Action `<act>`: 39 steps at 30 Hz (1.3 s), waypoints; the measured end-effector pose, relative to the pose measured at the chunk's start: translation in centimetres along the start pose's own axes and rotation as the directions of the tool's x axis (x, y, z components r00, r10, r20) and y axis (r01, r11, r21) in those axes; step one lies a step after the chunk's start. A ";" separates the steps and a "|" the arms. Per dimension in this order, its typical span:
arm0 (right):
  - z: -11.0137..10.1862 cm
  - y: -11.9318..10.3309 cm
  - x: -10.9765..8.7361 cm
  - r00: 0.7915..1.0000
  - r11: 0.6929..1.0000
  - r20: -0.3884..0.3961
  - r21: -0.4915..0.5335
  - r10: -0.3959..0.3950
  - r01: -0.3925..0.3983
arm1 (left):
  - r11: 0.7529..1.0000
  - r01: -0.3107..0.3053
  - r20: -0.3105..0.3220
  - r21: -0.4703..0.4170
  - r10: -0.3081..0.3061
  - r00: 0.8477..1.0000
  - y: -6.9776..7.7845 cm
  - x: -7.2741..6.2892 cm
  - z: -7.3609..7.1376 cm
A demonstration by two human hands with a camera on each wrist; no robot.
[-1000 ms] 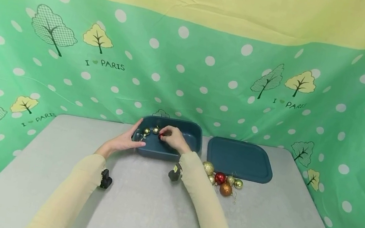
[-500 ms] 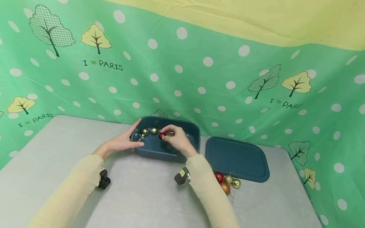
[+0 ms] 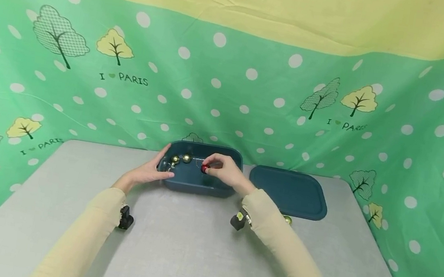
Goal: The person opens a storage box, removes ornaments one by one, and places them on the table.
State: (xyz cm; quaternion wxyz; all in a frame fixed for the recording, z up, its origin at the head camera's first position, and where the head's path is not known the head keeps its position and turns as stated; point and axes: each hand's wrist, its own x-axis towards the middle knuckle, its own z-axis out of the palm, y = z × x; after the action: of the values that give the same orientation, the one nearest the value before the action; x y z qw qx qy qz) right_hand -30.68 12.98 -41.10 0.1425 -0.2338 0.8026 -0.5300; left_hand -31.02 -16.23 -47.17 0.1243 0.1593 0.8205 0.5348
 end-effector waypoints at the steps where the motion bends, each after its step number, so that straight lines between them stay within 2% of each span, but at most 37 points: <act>1: -0.3 -0.1 -0.2 1.000 1.000 -0.001 -0.004 -0.004 0.004 | 1.000 0.003 -0.002 -0.008 -0.003 1.000 0.0 0.0 0.0; 9: -2.1 -1.1 -2.2 0.998 0.992 0.022 -0.107 -0.062 0.064 | 1.000 0.011 -0.003 0.014 -0.011 1.000 0.0 0.0 -0.1; 17: -3.6 -1.5 -4.8 0.997 0.971 0.039 -0.228 -0.064 0.071 | 1.000 0.023 0.002 0.011 -0.023 1.000 0.0 -0.1 -0.2; 27: -5.6 -0.9 -8.3 0.996 0.966 0.030 -0.244 -0.082 0.087 | 0.999 0.022 0.001 0.038 -0.022 1.000 -0.1 -0.3 -0.2; 30: -6.1 -0.6 -9.3 0.997 0.961 0.023 -0.263 -0.078 0.081 | 0.999 0.035 0.017 0.034 -0.035 0.999 0.6 -0.5 -0.2; 34: -6.6 -0.2 -10.7 0.996 0.952 0.019 -0.293 -0.081 0.083 | 0.999 0.038 0.023 0.034 -0.039 0.999 0.6 -0.3 -0.1; 36: -6.9 0.1 -11.3 0.996 0.948 0.013 -0.307 -0.087 0.087 | 0.999 0.035 0.012 0.040 -0.035 0.999 0.0 -0.1 0.0; 39: -7.2 0.5 -12.3 0.995 0.941 -0.010 -0.328 -0.095 0.086 | 0.999 0.032 0.004 0.035 -0.033 0.999 0.3 -0.2 0.0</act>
State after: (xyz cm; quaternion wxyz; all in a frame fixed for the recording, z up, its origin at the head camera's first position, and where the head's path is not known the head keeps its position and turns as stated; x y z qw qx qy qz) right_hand -23.73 25.30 -38.98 0.0668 -0.2841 0.8696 -0.3983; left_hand -30.79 -16.16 -46.90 0.1322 0.1494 0.8319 0.5178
